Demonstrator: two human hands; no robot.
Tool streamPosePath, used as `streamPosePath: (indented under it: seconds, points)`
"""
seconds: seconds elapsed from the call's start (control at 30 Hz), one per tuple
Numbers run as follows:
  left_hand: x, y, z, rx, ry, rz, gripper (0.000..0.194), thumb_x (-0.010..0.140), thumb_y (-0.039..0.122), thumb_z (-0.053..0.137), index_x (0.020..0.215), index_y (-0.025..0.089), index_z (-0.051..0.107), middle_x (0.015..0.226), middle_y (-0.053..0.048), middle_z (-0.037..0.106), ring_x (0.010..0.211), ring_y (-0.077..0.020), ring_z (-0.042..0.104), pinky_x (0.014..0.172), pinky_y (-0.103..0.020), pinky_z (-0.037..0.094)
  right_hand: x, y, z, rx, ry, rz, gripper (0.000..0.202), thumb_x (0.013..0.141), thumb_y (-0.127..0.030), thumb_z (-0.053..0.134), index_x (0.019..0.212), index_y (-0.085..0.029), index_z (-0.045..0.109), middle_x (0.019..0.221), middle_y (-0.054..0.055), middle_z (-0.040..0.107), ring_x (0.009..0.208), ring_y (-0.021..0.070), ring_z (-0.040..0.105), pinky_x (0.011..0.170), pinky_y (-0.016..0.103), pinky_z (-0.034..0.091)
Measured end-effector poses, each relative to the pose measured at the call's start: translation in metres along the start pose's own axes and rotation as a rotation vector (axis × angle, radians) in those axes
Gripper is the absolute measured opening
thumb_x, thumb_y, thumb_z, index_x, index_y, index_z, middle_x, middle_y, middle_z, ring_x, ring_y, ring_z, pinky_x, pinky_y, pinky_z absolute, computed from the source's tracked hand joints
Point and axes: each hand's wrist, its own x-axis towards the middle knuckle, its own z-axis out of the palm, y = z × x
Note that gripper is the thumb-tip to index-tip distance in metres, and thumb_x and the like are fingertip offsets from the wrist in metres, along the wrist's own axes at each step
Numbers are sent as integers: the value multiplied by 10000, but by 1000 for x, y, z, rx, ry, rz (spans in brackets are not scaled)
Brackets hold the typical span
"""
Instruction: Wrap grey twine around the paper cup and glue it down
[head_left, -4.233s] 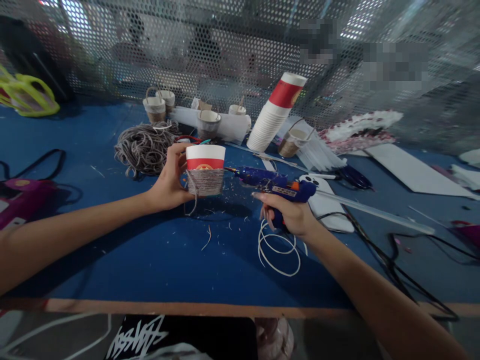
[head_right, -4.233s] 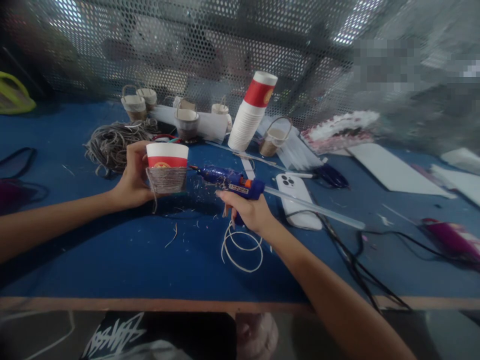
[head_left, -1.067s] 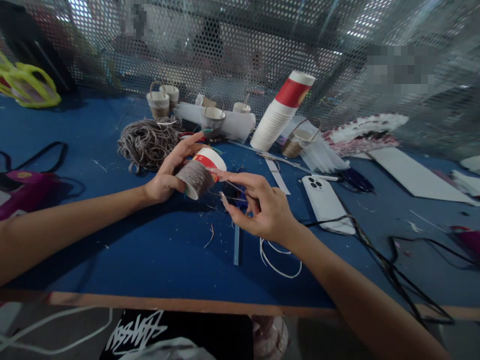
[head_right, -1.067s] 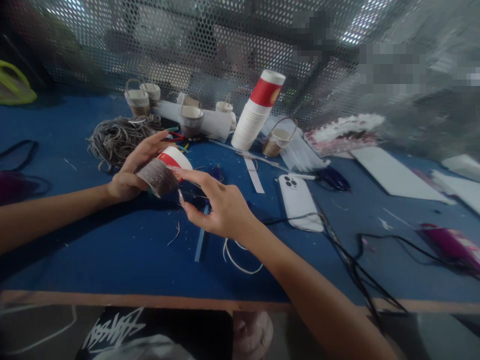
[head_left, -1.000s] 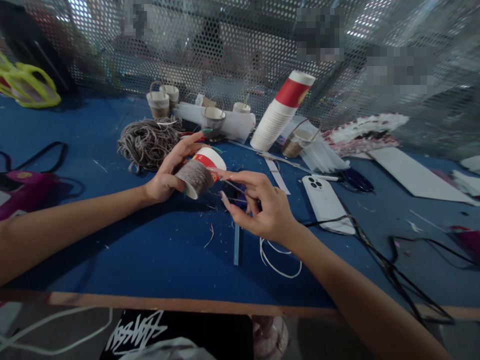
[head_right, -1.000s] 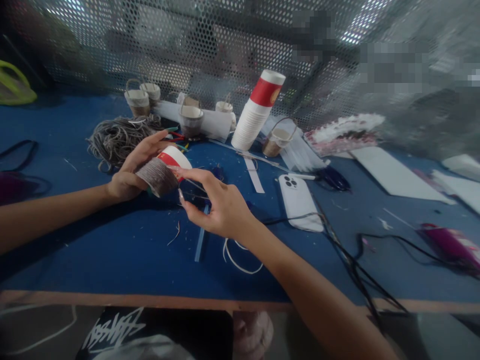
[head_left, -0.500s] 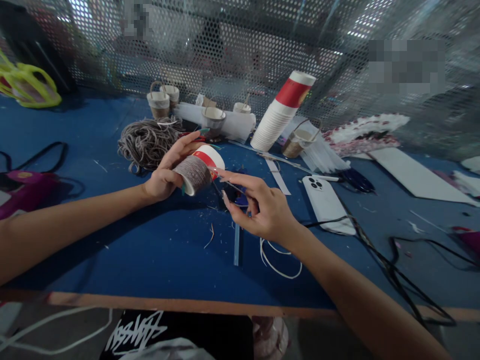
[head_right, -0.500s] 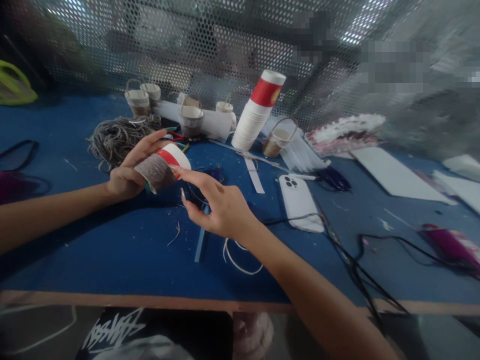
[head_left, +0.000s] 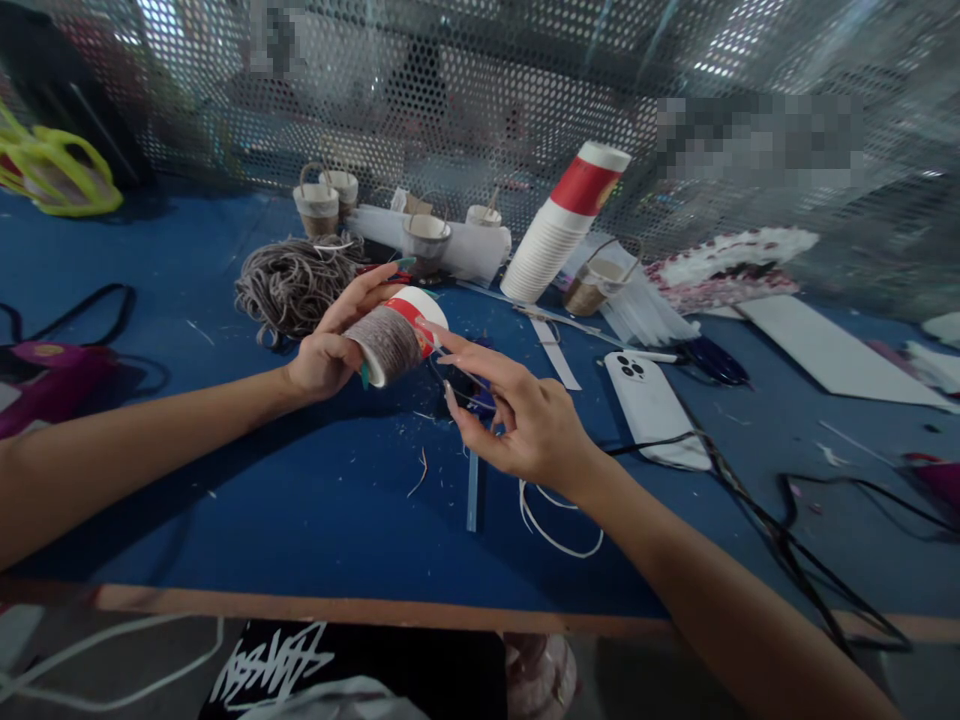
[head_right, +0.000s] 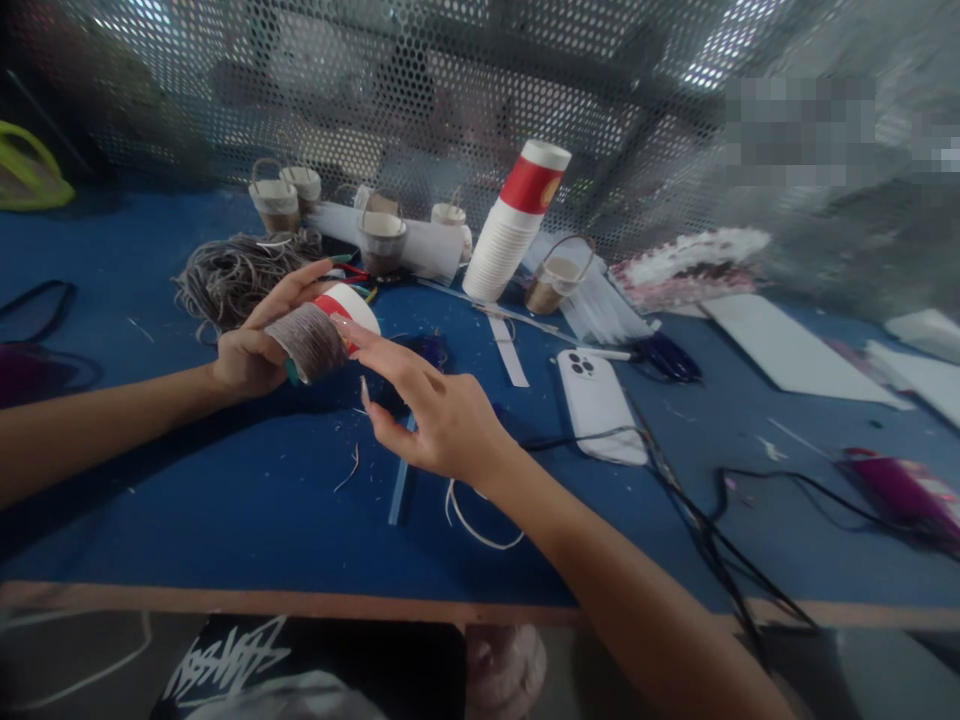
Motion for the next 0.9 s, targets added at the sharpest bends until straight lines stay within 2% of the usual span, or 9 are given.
streamPosePath:
  seconds: [0.1,0.2,0.33,0.43,0.63,0.8,0.9]
  points:
    - [0,0,-1,1,-5,1,809,641,318,527,1439,274,404,1399,-64,566,1275,-341,560,992,-518,537,0,0,0,-10,-30,27,373,875,-211,544,1240,-285,530,1288,41,680,467,67,503,399,261,348]
    - [0,1,2,-101,9,4,816,583,249,533,1395,270,456,1366,-54,589,1265,-335,558,1019,-517,510,0,2,2,-24,-34,-12,385,886,-207,534,1265,-269,507,1269,46,691,457,58,502,400,245,354]
    - [0,8,10,-311,112,-53,856,453,164,470,1304,218,544,1256,-31,651,1214,-304,583,1054,-474,478,-1,6,3,-82,4,-85,377,911,-197,499,1285,-228,465,1253,74,694,459,45,512,408,211,371]
    - [-1,15,15,-384,150,-103,840,425,141,455,1251,218,587,1220,-19,667,1236,-310,566,1088,-459,451,-2,6,3,-80,10,-106,370,914,-190,494,1281,-215,451,1218,70,703,443,31,492,397,193,366]
    - [-1,19,15,-414,167,-136,821,420,131,458,1220,229,615,1206,-12,669,1254,-319,552,1115,-467,432,-2,4,4,73,32,-30,361,896,-178,525,1249,-231,474,1175,48,697,486,33,531,409,185,388]
    - [-1,18,15,-420,152,-127,830,420,138,458,1235,224,594,1223,-23,661,1233,-319,562,1100,-494,435,-4,3,6,134,138,8,335,909,-154,518,1224,-258,469,1145,34,704,394,7,378,384,193,373]
    - [-1,20,16,-405,158,-151,816,428,138,457,1227,230,598,1222,-18,664,1266,-321,538,1126,-484,405,-4,1,6,112,149,12,370,903,-160,516,1250,-265,448,1201,45,680,403,5,383,398,201,388]
